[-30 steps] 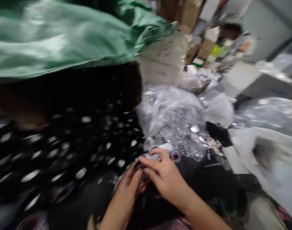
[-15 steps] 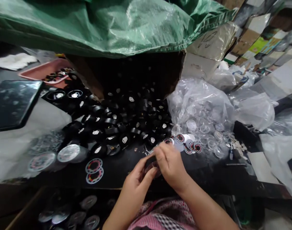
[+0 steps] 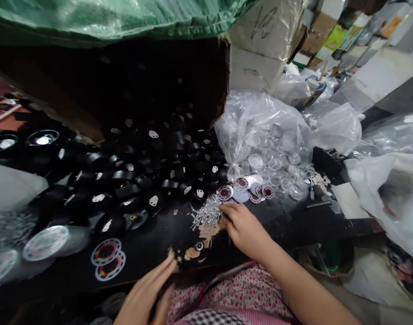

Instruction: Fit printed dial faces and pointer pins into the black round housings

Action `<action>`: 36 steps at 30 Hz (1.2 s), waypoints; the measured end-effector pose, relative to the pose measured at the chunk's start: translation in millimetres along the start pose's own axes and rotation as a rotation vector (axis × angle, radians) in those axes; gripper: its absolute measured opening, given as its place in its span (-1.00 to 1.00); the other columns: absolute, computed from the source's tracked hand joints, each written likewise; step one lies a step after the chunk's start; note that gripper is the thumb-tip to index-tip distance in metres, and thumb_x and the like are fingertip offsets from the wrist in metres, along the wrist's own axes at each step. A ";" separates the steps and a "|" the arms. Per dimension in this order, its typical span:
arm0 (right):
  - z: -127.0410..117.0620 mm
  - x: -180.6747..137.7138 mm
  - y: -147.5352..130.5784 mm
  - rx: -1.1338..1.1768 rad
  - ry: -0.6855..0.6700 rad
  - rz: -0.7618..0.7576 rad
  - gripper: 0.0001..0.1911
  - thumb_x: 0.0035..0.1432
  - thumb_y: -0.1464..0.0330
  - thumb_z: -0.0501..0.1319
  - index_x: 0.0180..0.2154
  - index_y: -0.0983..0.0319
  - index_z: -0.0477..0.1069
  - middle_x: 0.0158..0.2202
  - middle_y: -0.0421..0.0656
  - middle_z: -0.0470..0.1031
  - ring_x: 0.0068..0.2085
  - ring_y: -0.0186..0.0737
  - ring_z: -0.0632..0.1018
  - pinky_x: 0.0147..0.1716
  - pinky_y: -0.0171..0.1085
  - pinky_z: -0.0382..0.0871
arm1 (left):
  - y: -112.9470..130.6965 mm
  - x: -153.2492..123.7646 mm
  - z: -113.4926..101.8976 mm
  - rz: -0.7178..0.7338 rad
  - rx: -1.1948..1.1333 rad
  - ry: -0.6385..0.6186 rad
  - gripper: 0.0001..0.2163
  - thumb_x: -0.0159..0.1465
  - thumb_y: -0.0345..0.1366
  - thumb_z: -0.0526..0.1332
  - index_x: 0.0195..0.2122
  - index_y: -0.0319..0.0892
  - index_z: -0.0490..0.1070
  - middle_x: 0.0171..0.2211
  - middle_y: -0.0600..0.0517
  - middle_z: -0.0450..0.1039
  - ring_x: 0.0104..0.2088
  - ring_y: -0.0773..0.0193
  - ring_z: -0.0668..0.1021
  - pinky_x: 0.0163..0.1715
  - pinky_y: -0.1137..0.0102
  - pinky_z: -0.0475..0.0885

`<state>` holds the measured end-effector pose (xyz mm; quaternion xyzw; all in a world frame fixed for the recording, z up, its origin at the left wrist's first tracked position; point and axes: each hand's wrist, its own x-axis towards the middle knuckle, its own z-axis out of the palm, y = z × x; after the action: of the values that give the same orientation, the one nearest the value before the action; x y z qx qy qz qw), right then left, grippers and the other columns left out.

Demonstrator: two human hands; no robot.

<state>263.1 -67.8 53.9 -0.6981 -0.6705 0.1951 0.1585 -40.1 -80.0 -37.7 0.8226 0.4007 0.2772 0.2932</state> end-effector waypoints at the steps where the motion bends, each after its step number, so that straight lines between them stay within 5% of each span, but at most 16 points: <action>1: 5.0 9.5 -5.2 -0.065 0.000 -0.038 -0.56 0.33 0.48 0.02 0.19 0.35 0.36 0.15 0.11 0.47 0.16 -0.02 0.44 0.15 -0.01 0.35 | 13.0 21.8 11.5 0.102 0.059 -0.024 -0.57 0.33 -0.26 0.19 0.24 0.03 0.36 0.21 -0.04 0.48 0.14 0.09 0.55 0.11 0.25 0.50; 5: 16.0 34.9 -10.1 -0.178 -0.014 -0.106 -0.53 0.30 0.43 0.11 0.21 0.45 0.33 0.26 0.22 0.35 0.24 0.24 0.33 0.17 0.24 0.23 | 50.3 84.0 51.1 0.195 0.363 -0.021 -0.55 0.37 -0.26 0.16 0.29 -0.12 0.30 0.33 -0.21 0.29 0.33 -0.15 0.31 0.19 -0.07 0.37; 13: 11.2 23.9 5.1 -0.049 -0.066 -0.336 -0.54 0.33 0.45 0.09 0.23 0.26 0.31 0.24 -0.02 0.42 0.21 -0.06 0.39 0.32 0.06 0.10 | 40.4 105.8 72.4 0.154 0.422 0.054 -0.59 0.42 -0.33 0.02 0.25 -0.34 0.28 0.33 -0.35 0.25 0.36 -0.15 0.25 0.26 -0.06 0.27; 15: -4.8 17.0 22.3 0.017 -0.022 -0.290 -0.60 0.32 0.47 0.08 0.16 0.26 0.39 0.17 -0.02 0.48 0.15 -0.11 0.45 0.26 -0.03 0.22 | 37.3 105.4 72.0 0.154 0.380 0.077 -0.57 0.43 -0.30 0.03 0.30 -0.30 0.22 0.33 -0.33 0.25 0.36 -0.14 0.26 0.26 -0.05 0.26; 18: -33.2 1.1 64.0 0.053 0.119 -0.005 -0.67 0.31 0.48 0.07 0.03 0.25 0.48 -0.05 -0.04 0.57 -0.01 -0.14 0.54 0.08 -0.15 0.41 | 38.7 104.1 69.0 0.108 0.341 0.105 -0.59 0.42 -0.30 0.05 0.28 -0.19 0.25 0.29 -0.29 0.29 0.34 -0.17 0.29 0.26 -0.08 0.24; 22: -51.4 -14.1 119.1 0.025 0.243 0.315 -0.67 0.32 0.42 0.10 0.07 0.29 0.45 -0.06 0.04 0.49 -0.07 -0.04 0.58 -0.02 -0.04 0.48 | 57.8 113.0 71.2 0.095 0.323 0.134 -0.64 0.40 -0.34 0.07 0.21 -0.10 0.28 0.14 -0.24 0.41 0.21 -0.13 0.42 0.20 -0.08 0.29; 30: -49.0 2.1 139.1 0.111 0.081 0.192 -0.59 0.24 0.43 0.25 0.13 0.23 0.40 0.08 0.05 0.40 0.04 0.04 0.54 0.05 0.02 0.46 | 118.6 151.8 126.2 0.172 0.314 -0.023 -0.61 0.40 -0.39 0.09 0.25 -0.15 0.25 0.22 -0.18 0.41 0.27 0.04 0.41 0.22 0.14 0.35; 36: -59.6 5.3 152.3 0.201 -0.021 0.158 -0.51 0.26 0.46 0.24 0.21 0.33 0.32 0.09 0.08 0.41 0.10 0.09 0.48 0.13 0.03 0.39 | 128.1 147.5 161.8 0.131 0.338 -0.075 -0.56 0.38 -0.42 0.10 0.29 -0.15 0.24 0.27 -0.19 0.38 0.30 0.06 0.38 0.24 0.14 0.37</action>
<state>425.3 -67.9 32.1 -0.7271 -0.5922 0.2805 0.2048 212.8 -65.8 -23.9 0.8943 0.3758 0.1935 0.1466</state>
